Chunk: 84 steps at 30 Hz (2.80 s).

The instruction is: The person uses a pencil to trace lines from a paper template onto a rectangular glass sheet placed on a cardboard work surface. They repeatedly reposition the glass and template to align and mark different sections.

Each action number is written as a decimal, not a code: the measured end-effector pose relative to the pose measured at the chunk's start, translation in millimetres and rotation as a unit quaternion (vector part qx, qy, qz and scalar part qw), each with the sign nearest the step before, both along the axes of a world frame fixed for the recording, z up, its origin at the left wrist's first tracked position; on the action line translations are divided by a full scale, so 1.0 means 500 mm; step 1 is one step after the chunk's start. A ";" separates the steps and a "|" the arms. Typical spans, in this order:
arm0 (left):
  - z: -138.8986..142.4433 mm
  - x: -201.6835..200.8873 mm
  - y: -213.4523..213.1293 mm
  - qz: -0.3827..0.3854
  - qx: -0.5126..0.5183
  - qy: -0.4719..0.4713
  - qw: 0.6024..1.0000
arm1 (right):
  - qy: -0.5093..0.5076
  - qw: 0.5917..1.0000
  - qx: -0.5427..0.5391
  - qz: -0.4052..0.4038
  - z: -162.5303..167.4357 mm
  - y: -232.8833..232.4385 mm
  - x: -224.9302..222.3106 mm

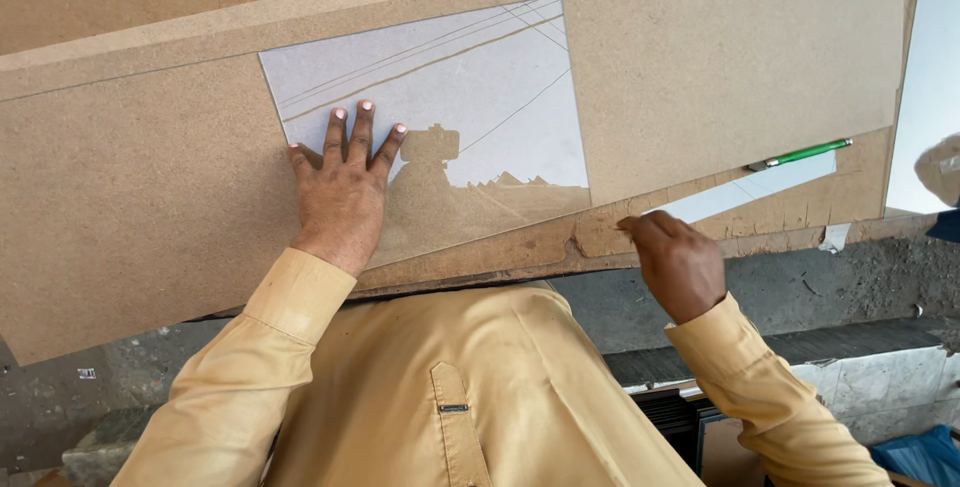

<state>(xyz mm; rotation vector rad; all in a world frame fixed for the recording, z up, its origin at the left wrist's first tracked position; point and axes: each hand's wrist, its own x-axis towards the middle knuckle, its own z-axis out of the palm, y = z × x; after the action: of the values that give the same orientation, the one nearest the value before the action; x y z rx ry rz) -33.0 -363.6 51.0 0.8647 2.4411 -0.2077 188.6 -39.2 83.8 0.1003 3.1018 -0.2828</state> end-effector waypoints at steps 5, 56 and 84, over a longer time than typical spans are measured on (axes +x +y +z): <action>0.002 0.005 0.000 -0.012 0.028 0.038 0.999 | 0.038 0.993 -0.024 -0.108 0.006 0.003 -0.019; -0.048 0.002 -0.446 0.329 0.029 0.046 0.943 | 0.081 0.969 -0.018 -0.233 -0.112 -0.020 -0.068; -0.076 -0.084 -0.302 0.179 0.071 0.103 0.976 | -0.003 0.994 -0.050 0.093 -0.075 -0.330 -0.301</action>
<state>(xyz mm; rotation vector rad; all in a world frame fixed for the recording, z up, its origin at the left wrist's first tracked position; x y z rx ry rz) -75.1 -514.4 13.0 0.4638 2.7815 0.0125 38.2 -204.3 46.3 -0.1874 3.0543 -0.4275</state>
